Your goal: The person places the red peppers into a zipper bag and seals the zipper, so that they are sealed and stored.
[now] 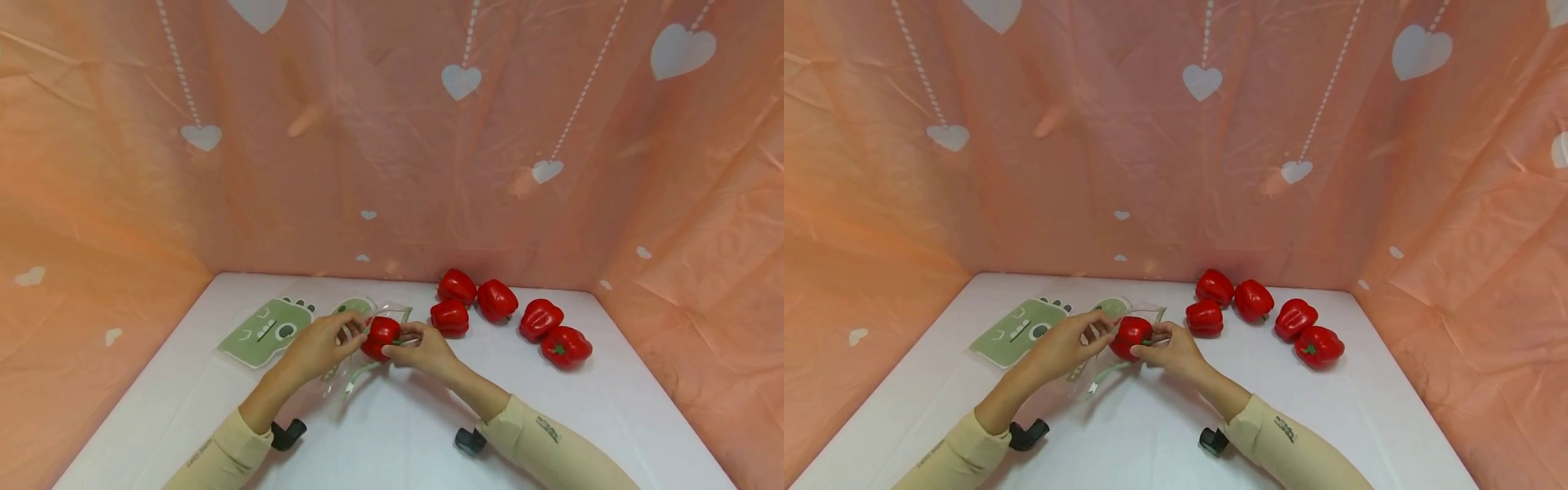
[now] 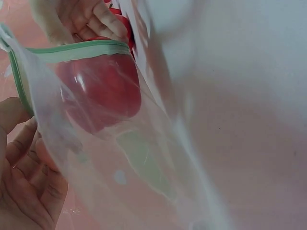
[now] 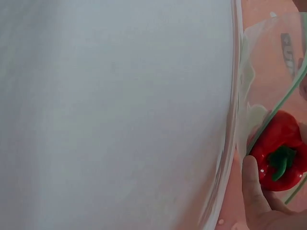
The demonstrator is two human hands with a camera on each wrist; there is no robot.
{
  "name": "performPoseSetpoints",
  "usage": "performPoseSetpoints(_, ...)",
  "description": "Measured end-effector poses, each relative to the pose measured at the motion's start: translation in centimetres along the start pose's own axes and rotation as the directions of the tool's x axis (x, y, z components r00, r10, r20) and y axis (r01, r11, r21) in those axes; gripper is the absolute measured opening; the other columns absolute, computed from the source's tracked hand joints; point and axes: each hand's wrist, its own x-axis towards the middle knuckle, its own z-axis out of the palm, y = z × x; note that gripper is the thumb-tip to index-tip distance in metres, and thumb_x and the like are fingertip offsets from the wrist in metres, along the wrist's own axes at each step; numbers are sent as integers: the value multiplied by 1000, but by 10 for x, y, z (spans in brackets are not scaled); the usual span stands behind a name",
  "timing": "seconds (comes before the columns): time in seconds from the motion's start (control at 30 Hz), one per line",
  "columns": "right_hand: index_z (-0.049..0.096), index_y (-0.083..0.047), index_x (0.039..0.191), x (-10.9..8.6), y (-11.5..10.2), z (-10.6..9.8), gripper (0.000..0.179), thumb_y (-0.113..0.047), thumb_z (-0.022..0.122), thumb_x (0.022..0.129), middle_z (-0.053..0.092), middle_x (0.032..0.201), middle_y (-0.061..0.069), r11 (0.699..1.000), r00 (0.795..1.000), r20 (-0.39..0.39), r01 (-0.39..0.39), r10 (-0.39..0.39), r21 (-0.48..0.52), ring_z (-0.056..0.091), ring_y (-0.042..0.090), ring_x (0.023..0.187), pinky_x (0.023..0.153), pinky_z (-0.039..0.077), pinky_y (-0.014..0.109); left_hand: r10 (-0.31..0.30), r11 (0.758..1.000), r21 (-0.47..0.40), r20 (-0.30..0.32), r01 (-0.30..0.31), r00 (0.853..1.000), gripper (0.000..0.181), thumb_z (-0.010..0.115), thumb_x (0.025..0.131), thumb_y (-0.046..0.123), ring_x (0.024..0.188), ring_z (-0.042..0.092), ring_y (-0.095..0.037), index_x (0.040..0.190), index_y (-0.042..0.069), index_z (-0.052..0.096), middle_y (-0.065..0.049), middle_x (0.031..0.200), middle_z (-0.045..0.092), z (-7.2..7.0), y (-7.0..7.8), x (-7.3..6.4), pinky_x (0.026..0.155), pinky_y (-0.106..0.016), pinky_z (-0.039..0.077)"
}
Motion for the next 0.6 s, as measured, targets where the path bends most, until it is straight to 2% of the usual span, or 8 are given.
performPoseSetpoints(0.13,61,8,137,2,1,3,58,-16,86,91,72,120,20,996,998,1,-57,57,73,73,28,102,87,63,41,-10,1000,-14,12,10,1000,9,76,99,18,81,64,-9,107,17,71,9,90,70,0,-1,-1,73,-30,54)
performPoseSetpoints(0.3,58,10,138,4,3,6,60,-16,85,91,72,119,21,988,994,14,-108,107,115,75,27,98,89,63,41,-16,1000,-25,25,16,1000,8,76,99,17,81,64,-9,106,17,71,9,90,70,0,-1,-2,74,-30,54)
performPoseSetpoints(0.6,60,10,138,6,3,7,59,-21,83,94,75,116,18,991,994,18,-106,105,78,77,28,100,97,60,41,29,1000,-6,21,-29,999,10,75,100,17,81,64,-8,108,16,71,9,91,70,1,-3,-1,73,-28,54)
